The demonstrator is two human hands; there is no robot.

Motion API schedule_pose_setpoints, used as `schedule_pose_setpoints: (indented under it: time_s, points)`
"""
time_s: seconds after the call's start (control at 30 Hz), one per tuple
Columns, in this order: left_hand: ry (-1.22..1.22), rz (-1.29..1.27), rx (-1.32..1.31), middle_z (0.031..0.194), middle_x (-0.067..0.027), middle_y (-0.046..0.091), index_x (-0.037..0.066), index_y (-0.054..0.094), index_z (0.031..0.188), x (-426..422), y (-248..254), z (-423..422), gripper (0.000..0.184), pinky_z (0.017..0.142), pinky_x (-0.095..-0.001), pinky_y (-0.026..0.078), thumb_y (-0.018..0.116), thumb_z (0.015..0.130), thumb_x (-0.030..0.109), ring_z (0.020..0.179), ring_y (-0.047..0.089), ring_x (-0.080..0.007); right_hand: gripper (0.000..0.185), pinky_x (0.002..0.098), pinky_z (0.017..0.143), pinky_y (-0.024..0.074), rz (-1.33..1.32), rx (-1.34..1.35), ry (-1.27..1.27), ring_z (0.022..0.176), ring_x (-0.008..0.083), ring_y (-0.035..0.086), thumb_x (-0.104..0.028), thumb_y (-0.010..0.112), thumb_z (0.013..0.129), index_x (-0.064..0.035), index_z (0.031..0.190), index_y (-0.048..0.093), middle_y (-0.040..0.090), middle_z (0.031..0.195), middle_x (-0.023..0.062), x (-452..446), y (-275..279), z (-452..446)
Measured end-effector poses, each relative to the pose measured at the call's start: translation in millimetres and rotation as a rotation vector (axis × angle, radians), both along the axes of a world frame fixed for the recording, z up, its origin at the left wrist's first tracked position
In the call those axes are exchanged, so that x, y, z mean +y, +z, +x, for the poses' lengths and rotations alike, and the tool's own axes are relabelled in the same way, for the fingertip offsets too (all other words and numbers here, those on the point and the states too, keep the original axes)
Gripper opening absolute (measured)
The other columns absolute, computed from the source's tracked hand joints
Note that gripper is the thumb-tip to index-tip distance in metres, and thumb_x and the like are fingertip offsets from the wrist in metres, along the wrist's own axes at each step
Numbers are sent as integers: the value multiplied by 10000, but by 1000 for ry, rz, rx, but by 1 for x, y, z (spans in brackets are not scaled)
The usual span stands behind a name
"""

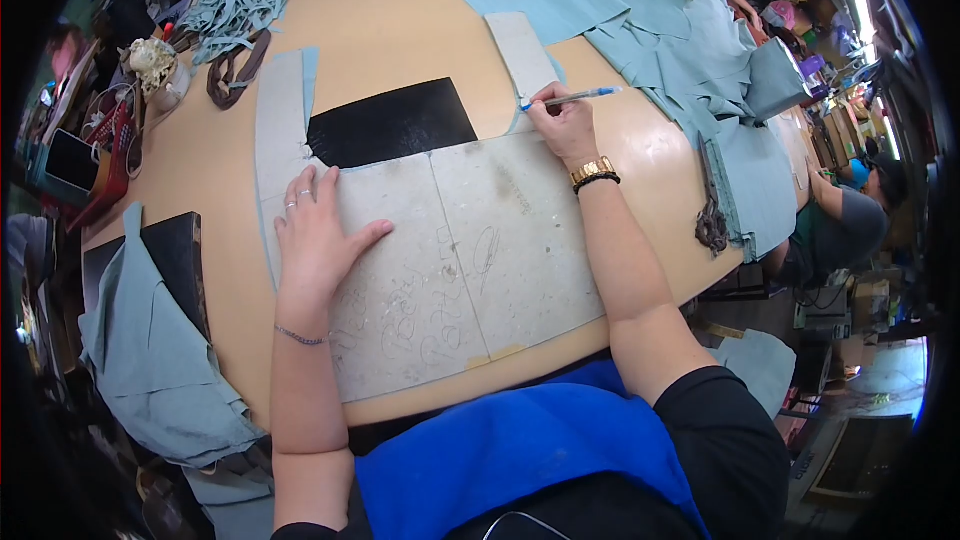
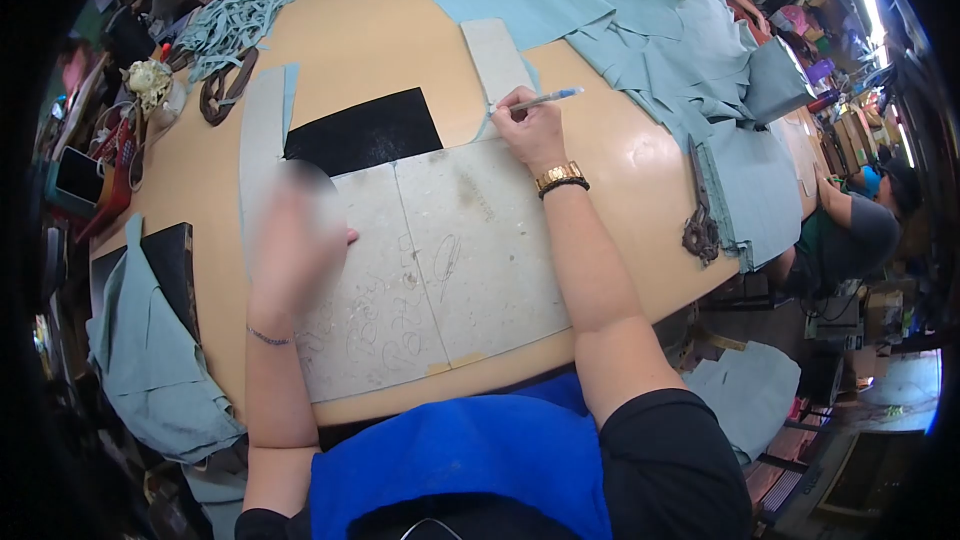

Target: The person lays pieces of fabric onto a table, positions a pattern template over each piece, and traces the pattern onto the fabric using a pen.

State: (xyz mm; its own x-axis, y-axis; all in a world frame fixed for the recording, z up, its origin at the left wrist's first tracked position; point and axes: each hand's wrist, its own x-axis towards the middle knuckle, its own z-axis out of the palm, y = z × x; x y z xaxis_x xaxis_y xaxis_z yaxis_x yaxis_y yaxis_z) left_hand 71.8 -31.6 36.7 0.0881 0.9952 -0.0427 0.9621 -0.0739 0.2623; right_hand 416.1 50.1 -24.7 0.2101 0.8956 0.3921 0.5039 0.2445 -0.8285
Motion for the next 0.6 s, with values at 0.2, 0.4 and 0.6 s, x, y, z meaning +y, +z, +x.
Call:
schedule_pose_setpoints:
  time_s: [0.2, 0.4, 0.6]
  points:
    - [-4, 7, -2, 1466, -186, 370, 67, 454, 1378, -1, 1, 0, 891, 1053, -511, 360, 795, 684, 508, 1377, 332, -333, 91, 225, 532, 422, -9, 16, -2, 564, 46, 507, -101, 653, 777, -13, 764, 633, 584, 616, -7, 0, 0, -1]
    - [-19, 24, -24, 1462, -187, 373, 55, 474, 1359, 0, -2, -2, 878, 1054, -514, 360, 799, 676, 501, 1368, 350, -324, 92, 242, 562, 442, -34, -69, -32, 597, 65, 530, -122, 655, 787, -32, 792, 636, 596, 635, 6, -1, 1, 0]
    - [19, 21, -71, 1476, -188, 365, 51, 479, 1353, 3, -3, -18, 921, 1063, -526, 350, 809, 641, 534, 1381, 324, -343, 60, 230, 605, 480, -48, 304, 18, 676, 80, 605, -88, 632, 854, -30, 867, 630, 644, 738, 9, 11, -10, 15]
